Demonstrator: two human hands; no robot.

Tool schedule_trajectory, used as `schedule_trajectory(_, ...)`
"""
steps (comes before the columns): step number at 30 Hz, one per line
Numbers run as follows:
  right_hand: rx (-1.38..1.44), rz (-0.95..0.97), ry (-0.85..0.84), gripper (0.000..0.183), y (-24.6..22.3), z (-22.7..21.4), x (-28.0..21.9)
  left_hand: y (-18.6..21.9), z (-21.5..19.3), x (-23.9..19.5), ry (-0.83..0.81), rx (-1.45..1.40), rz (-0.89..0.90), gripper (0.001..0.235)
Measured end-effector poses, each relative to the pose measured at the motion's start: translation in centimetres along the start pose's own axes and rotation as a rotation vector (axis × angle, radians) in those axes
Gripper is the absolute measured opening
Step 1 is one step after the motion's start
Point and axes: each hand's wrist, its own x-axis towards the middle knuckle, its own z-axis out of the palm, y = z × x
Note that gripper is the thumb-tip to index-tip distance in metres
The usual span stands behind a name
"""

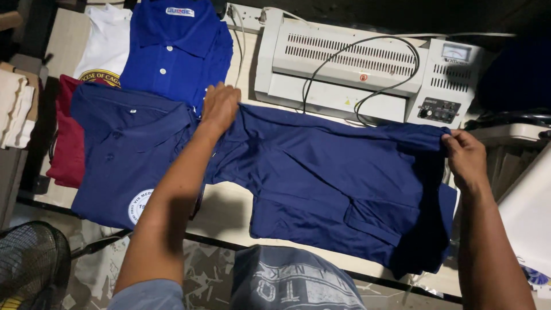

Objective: Folding several blue polo shirts and placing them in a stack.

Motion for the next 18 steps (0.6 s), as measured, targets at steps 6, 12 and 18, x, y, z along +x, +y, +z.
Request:
schedule_trajectory(6, 0.075, -0.038, 0.017, 0.009, -4.6, -0.2, -2.7, 0.0, -4.9, 0.2, 0.113, -0.023, 0.013, 0.011)
schedule_trajectory(12, 0.094, -0.028, -0.1, 0.019, 1.2, -7.0, -12.5, 4.0, -9.2, -4.6, 0.096, 0.171, 0.085, 0.011)
schedule_trajectory(18, -0.343, -0.083, -0.194, 0.018, 3.8, -3.3, -18.5, 3.9, -3.4, -10.4, -0.039, 0.284, 0.094, 0.01)
